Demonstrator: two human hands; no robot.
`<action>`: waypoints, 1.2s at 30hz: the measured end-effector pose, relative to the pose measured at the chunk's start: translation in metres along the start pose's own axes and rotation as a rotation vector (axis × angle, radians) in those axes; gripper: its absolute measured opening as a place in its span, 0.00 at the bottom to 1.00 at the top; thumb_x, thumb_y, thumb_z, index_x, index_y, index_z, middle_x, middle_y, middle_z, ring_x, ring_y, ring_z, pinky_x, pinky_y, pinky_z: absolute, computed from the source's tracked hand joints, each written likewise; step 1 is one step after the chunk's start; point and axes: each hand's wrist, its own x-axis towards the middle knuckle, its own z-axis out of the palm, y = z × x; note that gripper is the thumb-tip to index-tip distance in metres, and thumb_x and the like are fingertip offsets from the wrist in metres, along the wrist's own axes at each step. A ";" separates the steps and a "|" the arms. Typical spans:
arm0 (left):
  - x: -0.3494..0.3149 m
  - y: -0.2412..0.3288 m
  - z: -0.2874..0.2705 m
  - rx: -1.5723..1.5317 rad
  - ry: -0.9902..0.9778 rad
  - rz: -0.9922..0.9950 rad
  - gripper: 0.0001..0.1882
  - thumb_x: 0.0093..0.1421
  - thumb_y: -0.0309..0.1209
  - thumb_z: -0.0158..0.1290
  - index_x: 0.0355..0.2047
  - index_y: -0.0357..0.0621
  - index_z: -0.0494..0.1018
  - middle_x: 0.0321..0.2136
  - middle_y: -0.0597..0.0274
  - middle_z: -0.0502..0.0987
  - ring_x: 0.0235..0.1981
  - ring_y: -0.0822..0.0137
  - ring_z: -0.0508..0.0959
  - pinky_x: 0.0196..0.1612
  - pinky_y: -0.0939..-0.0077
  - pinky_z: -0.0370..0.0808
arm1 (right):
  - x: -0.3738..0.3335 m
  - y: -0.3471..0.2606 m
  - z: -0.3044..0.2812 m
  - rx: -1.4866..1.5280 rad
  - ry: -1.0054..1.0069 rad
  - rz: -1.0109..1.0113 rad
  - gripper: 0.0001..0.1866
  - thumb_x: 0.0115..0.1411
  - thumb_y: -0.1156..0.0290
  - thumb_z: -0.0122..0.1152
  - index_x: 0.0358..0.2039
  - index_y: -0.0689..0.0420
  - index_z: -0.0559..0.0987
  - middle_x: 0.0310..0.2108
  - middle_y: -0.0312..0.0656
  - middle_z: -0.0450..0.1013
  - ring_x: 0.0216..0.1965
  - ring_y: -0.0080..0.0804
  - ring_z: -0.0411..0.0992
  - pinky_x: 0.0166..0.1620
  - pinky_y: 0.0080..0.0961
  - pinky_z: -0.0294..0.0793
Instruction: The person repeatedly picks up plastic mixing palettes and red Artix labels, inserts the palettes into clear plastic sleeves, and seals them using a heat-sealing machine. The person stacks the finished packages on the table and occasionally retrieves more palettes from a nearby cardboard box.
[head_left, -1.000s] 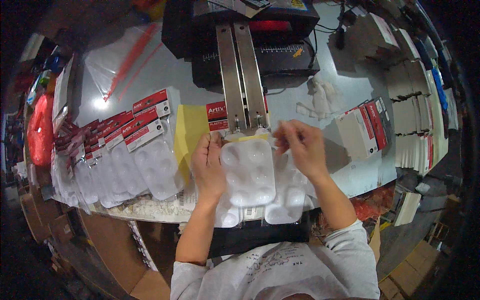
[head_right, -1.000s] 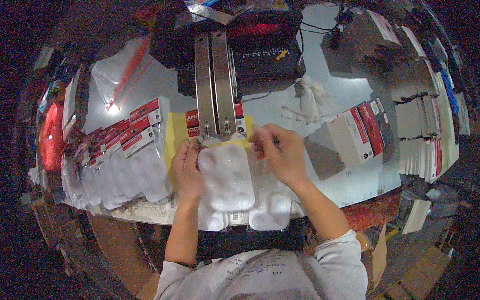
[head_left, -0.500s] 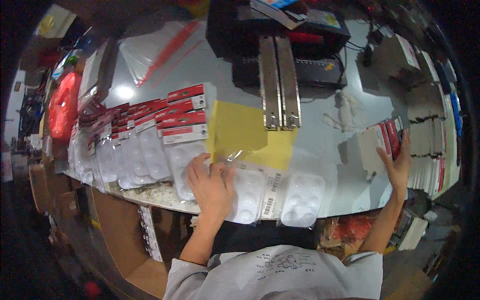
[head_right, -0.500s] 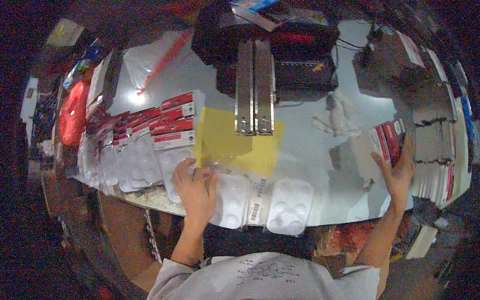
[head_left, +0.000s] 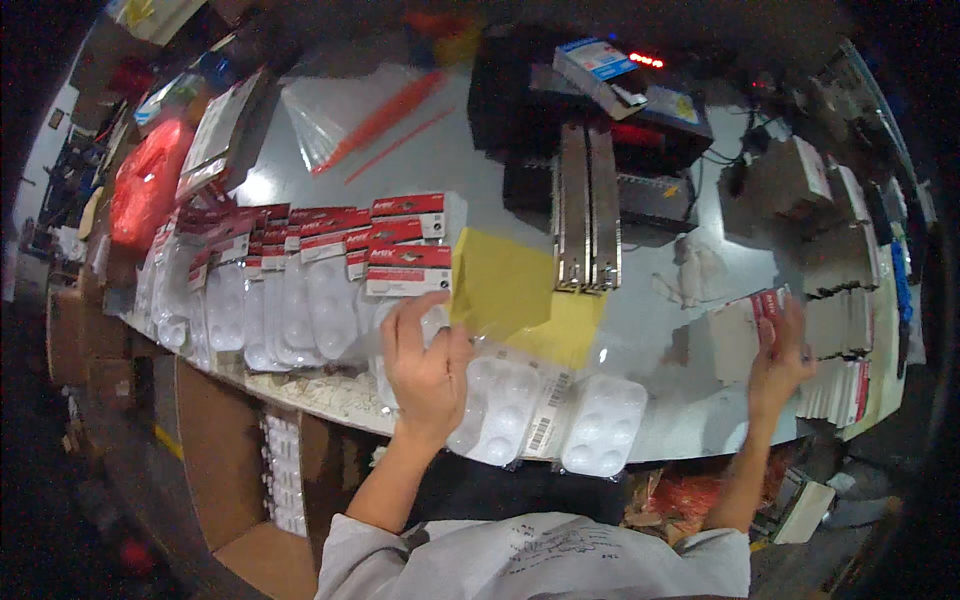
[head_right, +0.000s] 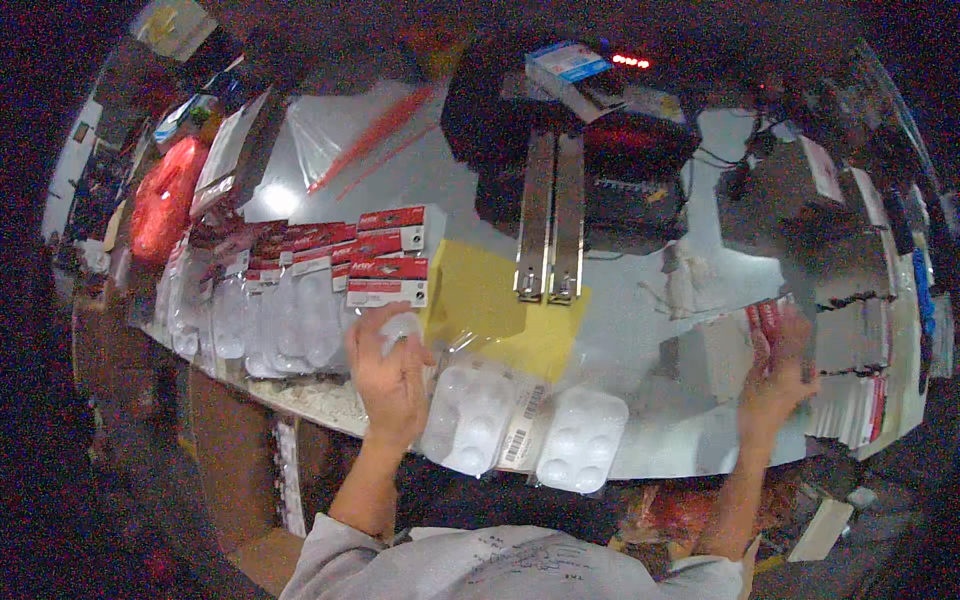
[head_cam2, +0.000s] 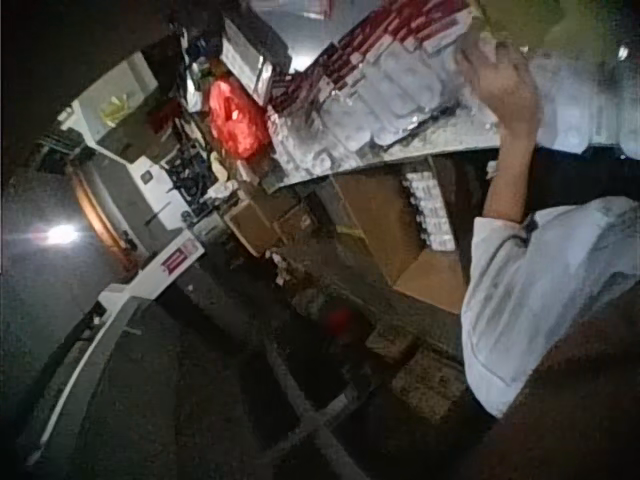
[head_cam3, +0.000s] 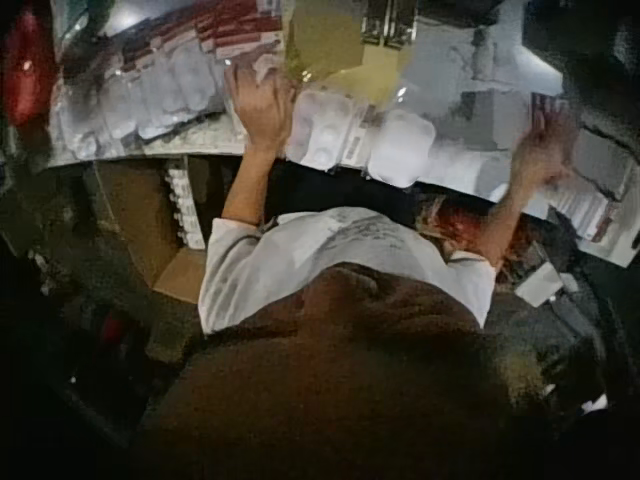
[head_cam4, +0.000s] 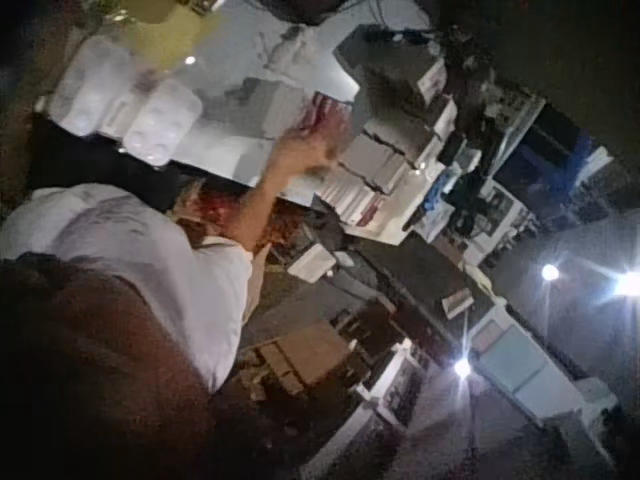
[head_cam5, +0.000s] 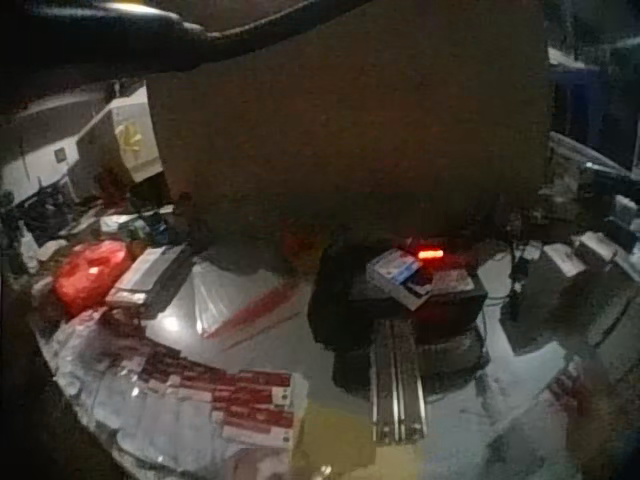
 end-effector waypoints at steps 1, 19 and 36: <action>0.007 0.002 -0.002 -0.036 0.017 0.014 0.11 0.54 0.29 0.47 0.17 0.38 0.72 0.46 0.55 0.67 0.48 0.51 0.62 0.50 0.60 0.60 | 0.002 -0.017 -0.004 0.202 0.107 -0.016 0.23 0.58 0.66 0.48 0.53 0.63 0.65 0.54 0.43 0.64 0.50 0.30 0.67 0.46 0.23 0.63; 0.056 0.023 0.059 -0.279 0.190 0.390 0.13 0.41 0.26 0.57 0.32 0.47 0.75 0.33 0.66 0.76 0.37 0.62 0.74 0.39 0.68 0.70 | 0.054 -0.184 -0.050 0.985 0.158 -0.172 0.21 0.42 0.81 0.65 0.40 0.56 0.77 0.42 0.42 0.74 0.36 0.33 0.74 0.43 0.24 0.67; 0.010 0.030 0.054 -0.130 0.120 0.399 0.08 0.42 0.29 0.54 0.26 0.48 0.74 0.28 0.65 0.76 0.30 0.64 0.75 0.33 0.70 0.71 | 0.005 -0.163 -0.052 1.065 0.037 -0.203 0.05 0.45 0.78 0.63 0.25 0.56 0.81 0.25 0.40 0.75 0.29 0.28 0.74 0.29 0.22 0.70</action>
